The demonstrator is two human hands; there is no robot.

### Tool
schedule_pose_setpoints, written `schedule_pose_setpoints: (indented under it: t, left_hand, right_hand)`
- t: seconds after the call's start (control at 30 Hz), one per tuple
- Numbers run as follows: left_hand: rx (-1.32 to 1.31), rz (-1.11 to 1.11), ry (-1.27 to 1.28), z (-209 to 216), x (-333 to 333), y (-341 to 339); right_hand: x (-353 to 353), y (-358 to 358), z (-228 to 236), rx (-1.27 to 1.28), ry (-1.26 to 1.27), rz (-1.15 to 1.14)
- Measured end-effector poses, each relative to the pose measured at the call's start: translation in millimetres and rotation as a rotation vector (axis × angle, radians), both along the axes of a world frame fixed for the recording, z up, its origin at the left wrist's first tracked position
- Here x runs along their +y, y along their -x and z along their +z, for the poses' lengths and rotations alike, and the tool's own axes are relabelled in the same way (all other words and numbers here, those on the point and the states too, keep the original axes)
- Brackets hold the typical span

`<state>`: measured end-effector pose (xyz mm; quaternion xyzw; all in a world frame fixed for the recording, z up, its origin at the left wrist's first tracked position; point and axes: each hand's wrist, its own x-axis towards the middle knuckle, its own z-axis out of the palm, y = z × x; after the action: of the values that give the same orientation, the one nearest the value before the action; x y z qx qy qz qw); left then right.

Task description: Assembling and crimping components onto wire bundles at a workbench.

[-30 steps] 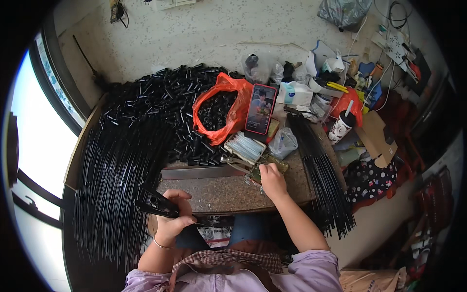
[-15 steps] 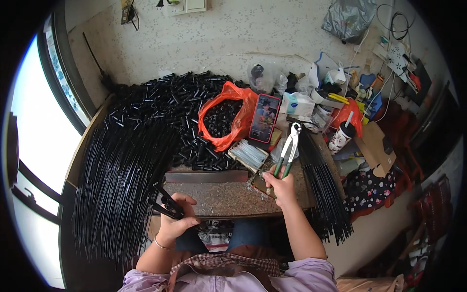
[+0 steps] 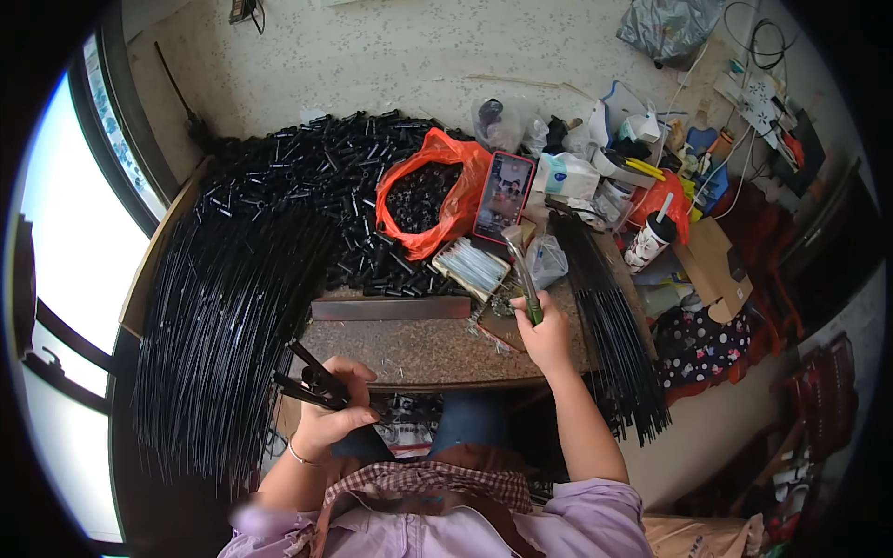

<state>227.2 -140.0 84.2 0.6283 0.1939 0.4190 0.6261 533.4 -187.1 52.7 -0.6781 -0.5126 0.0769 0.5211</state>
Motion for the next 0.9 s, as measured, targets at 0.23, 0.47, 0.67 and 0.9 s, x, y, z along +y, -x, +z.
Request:
schedule_pose_setpoints:
  t: [0.23, 0.47, 0.67, 0.9]
  left_hand:
    - [0.04, -0.052, -0.003, -9, 8, -2]
    - [0.028, -0.015, 0.048, -13, 15, -11]
    - [0.07, -0.066, 0.044, -12, 17, -13]
    - [0.119, -0.084, -0.083, -3, 9, -18]
  right_hand:
    - [19, -33, -61, -0.715, 0.061, 0.129]
    - [26, -40, -66, -0.735, 0.074, 0.184]
    - [30, -44, -64, -0.517, 0.021, -0.086]
    - [22, -14, -21, 0.497, 0.071, -0.023]
